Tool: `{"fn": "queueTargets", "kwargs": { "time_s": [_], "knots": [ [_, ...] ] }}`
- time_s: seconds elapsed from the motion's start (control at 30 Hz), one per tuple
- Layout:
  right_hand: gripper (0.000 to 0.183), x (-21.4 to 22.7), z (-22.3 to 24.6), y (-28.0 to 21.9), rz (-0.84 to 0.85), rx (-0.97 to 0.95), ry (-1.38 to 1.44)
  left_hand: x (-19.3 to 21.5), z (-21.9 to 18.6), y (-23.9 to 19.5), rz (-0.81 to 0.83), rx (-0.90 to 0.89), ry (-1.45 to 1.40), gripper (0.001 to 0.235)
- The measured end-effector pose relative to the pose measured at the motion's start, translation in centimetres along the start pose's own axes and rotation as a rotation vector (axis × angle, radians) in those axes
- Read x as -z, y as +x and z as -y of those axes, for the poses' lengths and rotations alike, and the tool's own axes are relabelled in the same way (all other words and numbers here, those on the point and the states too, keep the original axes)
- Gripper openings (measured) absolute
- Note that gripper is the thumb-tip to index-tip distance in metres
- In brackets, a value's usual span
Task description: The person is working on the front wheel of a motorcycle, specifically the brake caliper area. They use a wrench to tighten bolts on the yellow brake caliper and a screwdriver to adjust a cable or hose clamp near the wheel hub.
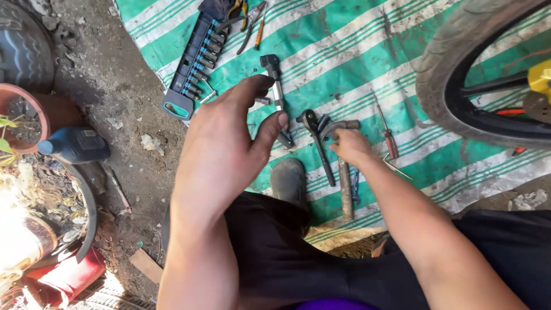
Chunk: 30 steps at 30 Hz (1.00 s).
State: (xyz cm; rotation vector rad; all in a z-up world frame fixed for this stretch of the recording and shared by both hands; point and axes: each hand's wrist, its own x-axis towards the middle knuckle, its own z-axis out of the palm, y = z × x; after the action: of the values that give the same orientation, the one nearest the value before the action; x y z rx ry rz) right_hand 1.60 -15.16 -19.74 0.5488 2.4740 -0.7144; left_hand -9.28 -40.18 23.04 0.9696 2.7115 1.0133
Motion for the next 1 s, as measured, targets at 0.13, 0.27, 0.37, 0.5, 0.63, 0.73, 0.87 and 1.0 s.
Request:
{"fn": "queueTargets", "kwargs": {
  "time_s": [0.13,0.27,0.37,0.5,0.63,0.73,0.87,1.0],
  "knots": [
    [0.062,-2.8,6.5,2.8,-0.101,-0.021,-0.058,0.0,0.8,-0.2,-0.060,-0.022,-0.012,0.046],
    [0.058,-3.9,10.2,3.8,-0.064,-0.011,-0.029,0.3,0.1,0.5,0.017,0.063,-0.051,0.046],
    [0.053,-3.2,10.2,3.0,-0.046,-0.016,0.000,0.0,-0.2,0.7,-0.017,0.044,-0.081,0.047],
    [0.048,-1.9,11.1,1.0,-0.060,-0.051,0.055,-1.5,-1.1,1.1,0.005,-0.007,-0.074,0.046],
    [0.046,-0.2,9.0,-2.1,-0.089,-0.142,0.119,-2.9,-2.9,1.2,0.048,-0.068,-0.031,0.047],
    [0.045,-1.2,5.6,-0.9,-0.565,0.237,0.409,-4.5,-5.5,1.3,0.106,-0.095,-0.027,0.048],
    [0.036,8.6,3.3,-5.6,-0.570,0.207,0.600,-5.4,-10.2,0.4,0.091,-0.160,-0.054,0.048],
    [0.032,20.1,0.2,-15.2,-0.072,0.358,1.265,-5.5,-13.0,-1.6,-0.021,-0.241,-0.106,0.043]
  ]
}}
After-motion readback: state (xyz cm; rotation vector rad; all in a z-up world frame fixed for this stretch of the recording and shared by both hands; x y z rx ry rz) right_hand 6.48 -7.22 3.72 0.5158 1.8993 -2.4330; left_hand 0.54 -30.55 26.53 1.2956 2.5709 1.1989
